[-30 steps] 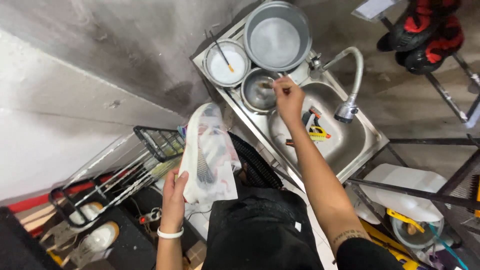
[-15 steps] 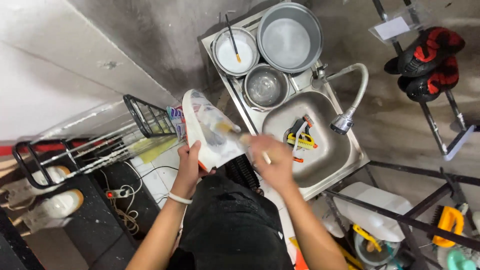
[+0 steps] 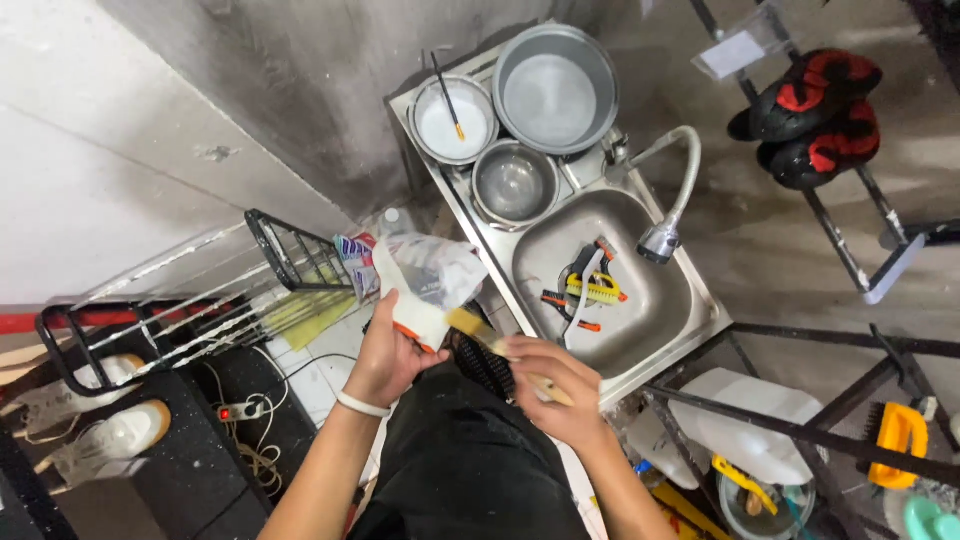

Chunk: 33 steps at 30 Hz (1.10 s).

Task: The person cleans a white and orange sneaker at a sink using a white cloth and a brush. They repeatedly wipe and scrub the shoe, rinse the brush, and continue cleaning different parts of the shoe throughout the clip.

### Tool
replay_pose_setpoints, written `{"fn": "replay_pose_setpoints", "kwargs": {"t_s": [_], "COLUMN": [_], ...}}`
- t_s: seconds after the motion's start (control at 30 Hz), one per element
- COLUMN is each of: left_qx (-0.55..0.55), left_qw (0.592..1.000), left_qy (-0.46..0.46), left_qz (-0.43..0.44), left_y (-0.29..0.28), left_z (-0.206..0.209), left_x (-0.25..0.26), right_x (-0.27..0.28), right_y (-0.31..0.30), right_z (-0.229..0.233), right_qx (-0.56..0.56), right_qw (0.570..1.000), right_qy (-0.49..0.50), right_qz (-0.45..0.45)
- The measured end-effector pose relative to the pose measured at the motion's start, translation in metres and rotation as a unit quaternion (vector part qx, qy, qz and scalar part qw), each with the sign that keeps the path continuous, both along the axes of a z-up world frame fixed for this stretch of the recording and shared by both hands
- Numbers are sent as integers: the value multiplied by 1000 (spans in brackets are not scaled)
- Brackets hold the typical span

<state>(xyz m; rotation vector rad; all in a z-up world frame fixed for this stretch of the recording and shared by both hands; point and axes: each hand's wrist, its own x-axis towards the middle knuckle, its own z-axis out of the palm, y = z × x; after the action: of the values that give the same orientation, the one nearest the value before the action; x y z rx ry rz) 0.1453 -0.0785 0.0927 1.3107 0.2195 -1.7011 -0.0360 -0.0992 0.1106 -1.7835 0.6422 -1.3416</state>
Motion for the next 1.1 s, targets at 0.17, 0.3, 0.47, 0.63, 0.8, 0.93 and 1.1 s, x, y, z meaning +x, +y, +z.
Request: {"fn": "replay_pose_setpoints", "kwargs": {"t_s": [0.17,0.3,0.47,0.63,0.8,0.93,1.1], "left_qx": [-5,0,67,-13,-18,-53,-39], "left_qw": [1000,1000,990,985,971,964,962], "left_qy": [15,11,-103,-160,-227,-249,-262], "left_qz": [-12,-12,64,57,78,77,72], "left_y": [11,9,9,12,14,18,11], "left_z": [-11,0,0,-21,-34,-49,-34], "left_x": [-15,-24,-36,-37,-24,-16,-14], "right_x": [-1,-22,-36,4,-15,3,19], "right_y": [-6,0,4,-13,-20,-25,-39], "right_z": [-2,4,24,33,51,50,45], "right_qx": [-64,-102,-139,-99,-80,-99,-105], "right_qw": [997,993,980,994,985,986,988], "right_qy": [-5,14,114,52,155,129,112], "right_qz": [-38,-62,-83,-12,6,-23,23]}}
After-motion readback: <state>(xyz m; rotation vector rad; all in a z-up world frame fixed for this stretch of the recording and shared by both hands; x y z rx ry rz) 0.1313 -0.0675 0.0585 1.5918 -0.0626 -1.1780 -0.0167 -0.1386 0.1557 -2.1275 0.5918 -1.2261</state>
